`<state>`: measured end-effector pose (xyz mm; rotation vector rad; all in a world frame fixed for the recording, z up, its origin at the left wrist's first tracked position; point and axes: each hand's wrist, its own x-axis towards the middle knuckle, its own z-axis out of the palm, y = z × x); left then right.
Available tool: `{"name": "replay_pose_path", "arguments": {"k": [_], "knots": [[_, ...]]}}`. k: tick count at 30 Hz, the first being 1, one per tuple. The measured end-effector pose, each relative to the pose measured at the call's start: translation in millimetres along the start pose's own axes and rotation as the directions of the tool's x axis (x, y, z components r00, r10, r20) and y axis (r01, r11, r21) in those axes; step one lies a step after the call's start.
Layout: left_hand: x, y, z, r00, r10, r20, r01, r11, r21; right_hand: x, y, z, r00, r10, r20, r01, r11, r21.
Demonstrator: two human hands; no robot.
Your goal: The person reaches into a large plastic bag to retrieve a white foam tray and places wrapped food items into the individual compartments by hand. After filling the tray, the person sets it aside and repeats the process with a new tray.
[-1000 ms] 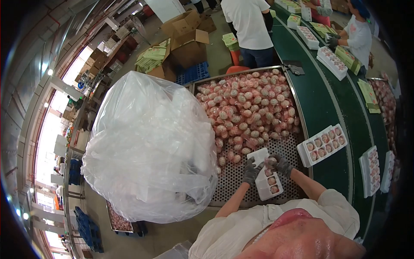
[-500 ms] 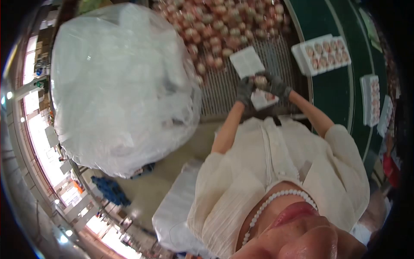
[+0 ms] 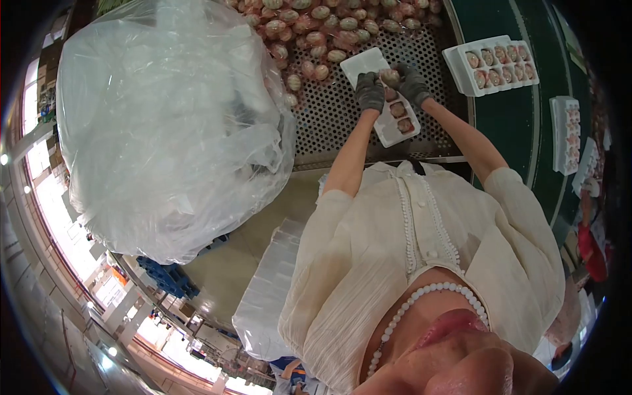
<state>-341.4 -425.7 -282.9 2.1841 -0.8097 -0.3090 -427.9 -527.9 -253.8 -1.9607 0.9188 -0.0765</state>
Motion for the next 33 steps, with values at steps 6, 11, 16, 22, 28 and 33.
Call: {"name": "replay_pose_path", "arguments": {"k": [6, 11, 16, 22, 28, 33], "knots": [[19.4, -24.6, 23.8, 0.976, -0.121, 0.18, 0.098, 0.986, 0.131, 30.1, 15.0, 23.7, 0.944, -0.323, -0.065, 0.255, 0.841, -0.477], [18.9, -18.1, 4.9, 0.957, -0.052, 0.285, -0.025, 0.965, 0.261, 39.1, 0.2, 14.9, 0.975, -0.063, 0.211, 0.14, 0.917, -0.374], [7.7, -31.4, 20.2, 0.97, -0.038, 0.24, -0.023, 0.968, 0.248, 44.5, 7.2, 31.6, 0.942, -0.187, 0.277, 0.323, 0.725, -0.608], [-4.7, -12.9, 3.0, 0.973, -0.045, 0.228, 0.038, 0.999, 0.036, 43.6, -12.3, 17.1, 0.932, -0.094, 0.35, 0.301, 0.739, -0.602], [3.2, -16.2, -3.2, 0.953, -0.028, 0.301, 0.03, 1.0, -0.002, 36.8, -27.2, 18.3, 0.86, -0.268, 0.434, 0.504, 0.575, -0.644], [-7.5, -8.1, -1.7, 0.942, 0.039, 0.332, -0.093, 0.985, 0.148, 55.1, 13.0, 24.5, 0.919, -0.072, 0.389, 0.308, 0.746, -0.591]]}}
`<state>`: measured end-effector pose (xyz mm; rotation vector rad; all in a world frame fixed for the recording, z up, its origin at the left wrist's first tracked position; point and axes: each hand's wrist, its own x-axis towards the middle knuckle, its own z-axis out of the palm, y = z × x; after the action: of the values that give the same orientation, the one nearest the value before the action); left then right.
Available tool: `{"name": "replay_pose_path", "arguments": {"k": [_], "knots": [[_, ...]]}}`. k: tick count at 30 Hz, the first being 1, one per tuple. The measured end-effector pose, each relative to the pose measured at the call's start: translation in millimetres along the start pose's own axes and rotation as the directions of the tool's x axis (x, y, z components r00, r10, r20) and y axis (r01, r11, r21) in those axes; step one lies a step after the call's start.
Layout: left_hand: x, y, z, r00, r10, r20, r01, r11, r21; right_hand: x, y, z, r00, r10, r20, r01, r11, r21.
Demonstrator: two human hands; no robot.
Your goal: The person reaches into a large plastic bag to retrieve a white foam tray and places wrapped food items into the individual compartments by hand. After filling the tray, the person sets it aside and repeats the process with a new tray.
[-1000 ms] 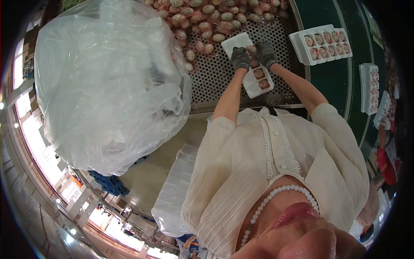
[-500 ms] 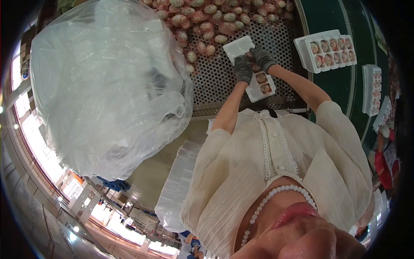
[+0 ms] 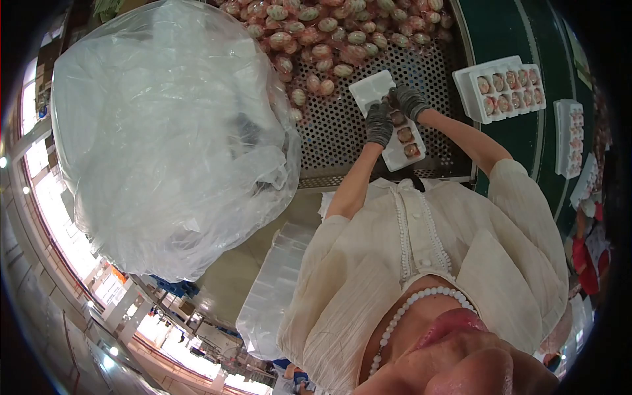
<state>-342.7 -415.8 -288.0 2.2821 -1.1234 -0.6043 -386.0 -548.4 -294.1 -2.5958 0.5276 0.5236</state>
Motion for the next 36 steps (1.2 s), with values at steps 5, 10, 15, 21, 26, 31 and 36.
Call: {"name": "replay_pose_path", "arguments": {"k": [5, 10, 15, 21, 26, 31, 36], "knots": [[9.6, -10.9, 4.5, 0.999, 0.025, 0.03, -0.027, 0.997, 0.066, 0.1, -22.4, -11.9, 0.998, 0.058, 0.017, -0.058, 0.998, 0.002], [17.5, -23.6, 3.3, 0.957, -0.008, 0.29, -0.053, 0.978, 0.203, 14.6, -23.7, 8.0, 0.999, -0.043, 0.021, 0.045, 0.99, -0.136], [9.5, -11.2, -3.8, 0.998, 0.057, 0.036, -0.058, 0.997, 0.049, 23.1, -6.8, 15.8, 0.978, 0.019, 0.21, 0.012, 0.99, -0.144], [13.7, -10.1, 0.9, 0.957, 0.031, 0.287, -0.077, 0.986, 0.148, 14.1, -12.9, -13.7, 0.937, -0.196, 0.289, 0.255, 0.949, -0.183], [17.6, 0.0, -13.6, 0.961, 0.089, 0.263, -0.124, 0.985, 0.119, 26.2, -4.0, 10.2, 0.952, -0.016, 0.305, 0.064, 0.987, -0.15], [19.4, -32.8, 15.7, 0.986, -0.035, 0.165, 0.048, 0.996, -0.075, 50.1, 17.2, -56.3, 0.985, 0.063, 0.16, -0.126, 0.898, 0.421], [40.6, -0.4, -2.1, 0.925, -0.259, 0.277, 0.247, 0.966, 0.076, 149.9, 39.2, -129.9, 0.905, 0.266, -0.332, -0.116, 0.905, 0.41]]}}
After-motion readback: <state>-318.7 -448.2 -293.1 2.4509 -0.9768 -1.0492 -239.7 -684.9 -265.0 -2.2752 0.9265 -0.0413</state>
